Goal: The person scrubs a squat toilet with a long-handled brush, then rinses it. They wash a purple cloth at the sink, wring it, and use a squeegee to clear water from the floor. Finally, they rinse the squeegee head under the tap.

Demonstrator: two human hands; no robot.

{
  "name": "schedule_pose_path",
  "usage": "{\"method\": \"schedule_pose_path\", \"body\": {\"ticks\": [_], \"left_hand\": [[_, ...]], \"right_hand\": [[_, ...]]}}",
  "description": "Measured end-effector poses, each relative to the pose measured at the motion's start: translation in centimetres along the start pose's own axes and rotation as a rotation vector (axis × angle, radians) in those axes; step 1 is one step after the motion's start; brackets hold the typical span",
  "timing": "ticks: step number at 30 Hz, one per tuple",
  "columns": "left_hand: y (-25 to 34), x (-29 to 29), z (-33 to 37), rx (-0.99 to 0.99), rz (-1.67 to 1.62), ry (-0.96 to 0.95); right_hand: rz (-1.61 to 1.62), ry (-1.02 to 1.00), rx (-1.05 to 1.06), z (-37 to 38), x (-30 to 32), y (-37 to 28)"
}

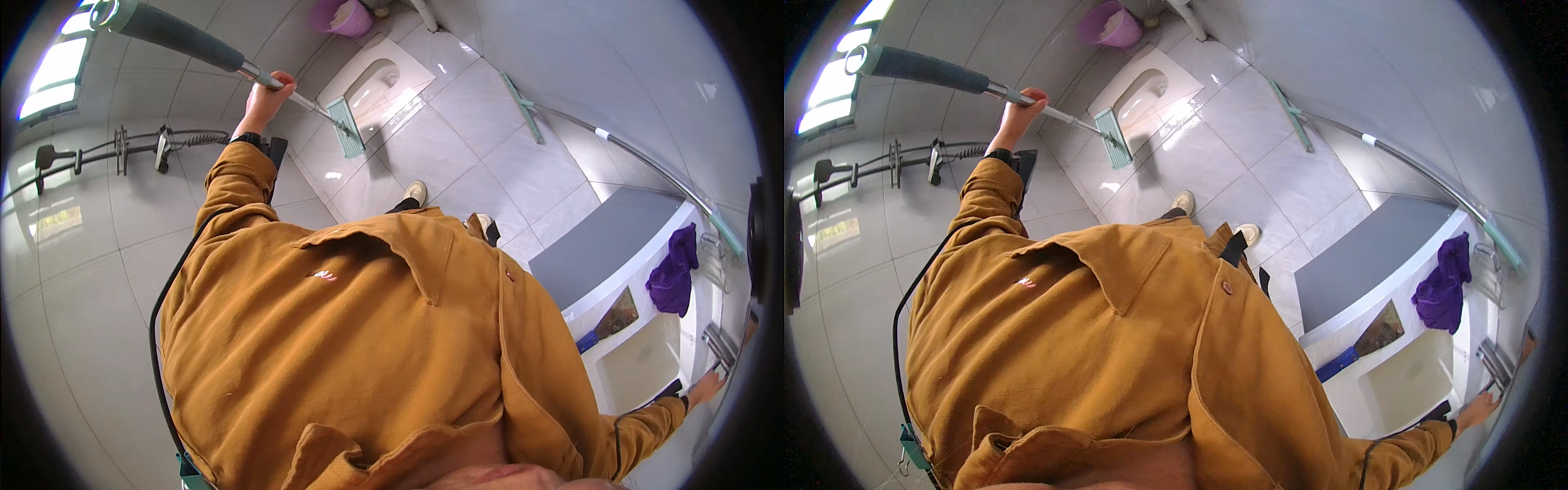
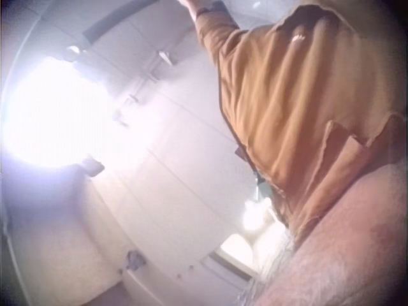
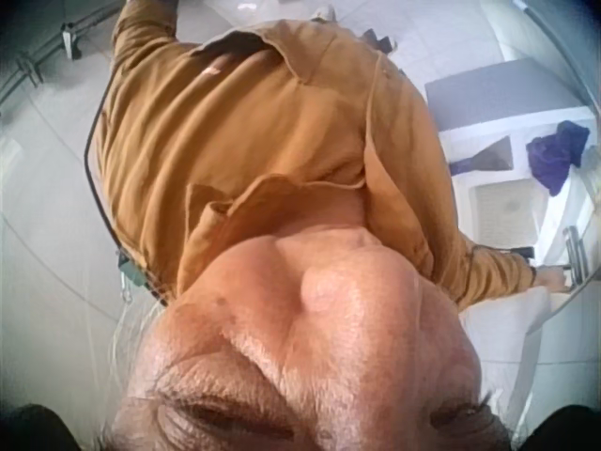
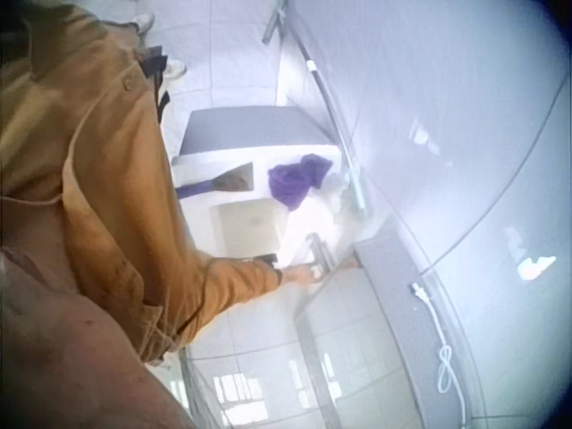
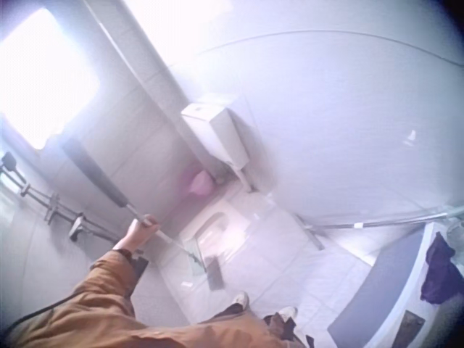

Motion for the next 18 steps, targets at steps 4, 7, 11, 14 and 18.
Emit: {"method": "schedule_pose_path", "body": {"ticks": [4,7,11,14,18], "left_hand": [[-0.6,0.3,-0.4,0.009,0.041,-0.025],[-0.9,0.1,-0.4,-0.004,0.056,-0.072],[0.5,-1.1,0.3,-0.132,0.015,-0.073],[2.4,-3.1,0.9,-0.216,-0.159,0.013],[6.2,-10.9,0.7,-0.220,-0.297,-0.141]], "right_hand": [[-0.195,0.027,0.062,-0.8,-0.3,-2.7],[-0.099,-0.086,-0.097,-1.3,-0.5,-3.3],[-0.086,-0.456,-0.394,-4.5,-1.6,-4.8],[0.055,-0.613,-0.223,-9.3,-0.8,-13.3],[0.492,-0.528,0.204,-19.1,5.9,-34.2]]}}
Point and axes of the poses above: each hand's wrist, its own z-axis towards the middle knuckle, its own x-axis out of the back of the hand, y = z × x, the point moved 10 cm from there along z, towards the middle knuckle
